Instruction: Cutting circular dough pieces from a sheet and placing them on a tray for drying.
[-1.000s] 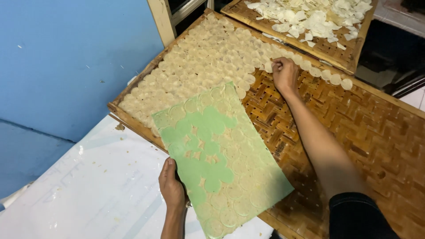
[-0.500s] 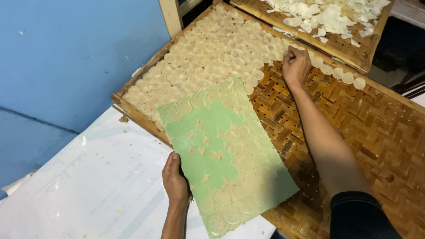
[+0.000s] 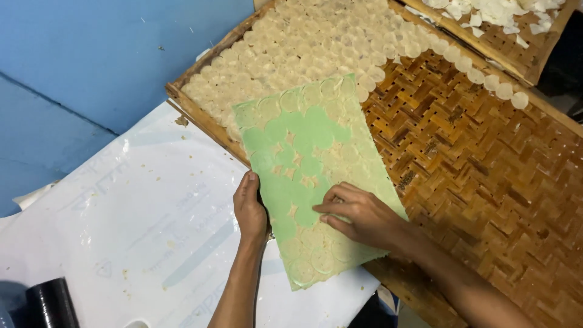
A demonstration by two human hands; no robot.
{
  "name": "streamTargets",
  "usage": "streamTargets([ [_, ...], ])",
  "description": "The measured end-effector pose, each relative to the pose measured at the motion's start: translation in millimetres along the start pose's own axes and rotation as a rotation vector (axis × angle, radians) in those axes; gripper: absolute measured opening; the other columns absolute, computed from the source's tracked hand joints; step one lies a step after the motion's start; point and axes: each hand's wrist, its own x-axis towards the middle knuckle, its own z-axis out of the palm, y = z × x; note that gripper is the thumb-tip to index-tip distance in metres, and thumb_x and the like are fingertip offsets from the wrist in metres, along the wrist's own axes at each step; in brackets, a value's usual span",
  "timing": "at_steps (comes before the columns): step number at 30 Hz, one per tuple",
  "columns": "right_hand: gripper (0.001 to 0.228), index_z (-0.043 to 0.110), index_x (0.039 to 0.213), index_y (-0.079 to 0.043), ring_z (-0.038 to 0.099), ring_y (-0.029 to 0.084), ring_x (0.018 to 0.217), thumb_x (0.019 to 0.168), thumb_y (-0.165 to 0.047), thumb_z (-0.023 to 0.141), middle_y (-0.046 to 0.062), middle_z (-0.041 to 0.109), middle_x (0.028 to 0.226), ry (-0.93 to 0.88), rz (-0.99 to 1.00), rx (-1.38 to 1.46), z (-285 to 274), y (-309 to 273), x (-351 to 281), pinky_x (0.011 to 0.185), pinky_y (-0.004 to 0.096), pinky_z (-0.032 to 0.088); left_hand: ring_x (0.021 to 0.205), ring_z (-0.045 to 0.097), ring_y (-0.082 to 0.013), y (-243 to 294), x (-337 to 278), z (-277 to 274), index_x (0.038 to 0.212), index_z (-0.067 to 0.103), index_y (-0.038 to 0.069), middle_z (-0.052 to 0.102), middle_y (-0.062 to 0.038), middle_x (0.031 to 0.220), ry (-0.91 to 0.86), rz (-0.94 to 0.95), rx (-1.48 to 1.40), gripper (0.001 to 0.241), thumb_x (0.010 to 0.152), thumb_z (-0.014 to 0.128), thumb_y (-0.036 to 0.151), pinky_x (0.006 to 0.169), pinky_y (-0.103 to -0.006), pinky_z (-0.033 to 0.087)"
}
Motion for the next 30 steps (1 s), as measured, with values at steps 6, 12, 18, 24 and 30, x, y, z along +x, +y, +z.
streamTargets([
  [6, 0.015, 0.074, 0.107, -0.006, 0.064, 0.026, 0.090, 0.094, -0.007, 0.065, 0.008, 0.060, 0.095, 0.022, -0.194, -0.226, 26.6, -8.9, -15.5, 0.072, 0.037, 0.055, 0.074, 0.071, -0.0184, -1.5, 1.8, -1.4, 0.117, 0.070, 0.003, 0.074, -0.013, 0.090, -0.019, 0.018, 0.013, 0.029, 0.105, 0.051, 0.021, 0.072, -0.0339, 0.060],
  [12, 0.009, 0.071, 0.098, -0.006, 0.056, 0.022, 0.082, 0.098, -0.010, 0.063, 0.004, 0.053, 0.090, 0.009, -0.201, -0.314, 29.5, -35.0, -15.9, 0.066, 0.032, 0.049, 0.072, 0.070, -0.0176, -2.0, 1.1, -1.8, 0.116, 0.071, 0.003, 0.073, -0.012, 0.087, -0.018, 0.028, 0.019, 0.029, 0.105, 0.051, 0.021, 0.071, -0.0333, 0.060],
  [18, 0.006, 0.066, 0.095, -0.011, 0.055, 0.018, 0.082, 0.098, -0.015, 0.062, 0.000, 0.050, 0.090, -0.028, -0.102, -0.190, 34.6, -32.3, -15.8, 0.066, 0.031, 0.048, 0.069, 0.070, -0.0170, -2.2, -0.3, 1.2, 0.114, 0.072, 0.004, 0.072, -0.011, 0.083, -0.032, 0.025, 0.033, 0.028, 0.105, 0.051, 0.022, 0.068, -0.0317, 0.059],
  [24, 0.006, 0.067, 0.100, -0.006, 0.070, 0.026, 0.080, 0.097, -0.007, 0.061, 0.008, 0.065, 0.084, 0.037, 0.065, 0.108, 23.5, -26.6, -23.6, 0.067, 0.034, 0.057, 0.068, 0.070, -0.0168, -19.2, 8.6, -10.6, 0.114, 0.071, 0.005, 0.072, -0.010, 0.082, -0.029, 0.029, 0.047, 0.028, 0.106, 0.049, 0.020, 0.068, -0.0311, 0.059],
  [30, 0.013, 0.064, 0.110, -0.002, 0.074, 0.029, 0.082, 0.098, -0.006, 0.062, 0.016, 0.073, 0.091, 0.264, 0.347, 0.460, 14.9, 17.1, -20.1, 0.072, 0.041, 0.063, 0.067, 0.069, -0.0190, -1.3, -2.8, 0.2, 0.118, 0.070, 0.004, 0.072, -0.012, 0.084, -0.010, 0.025, 0.079, 0.030, 0.109, 0.046, 0.019, 0.067, -0.0328, 0.058],
])
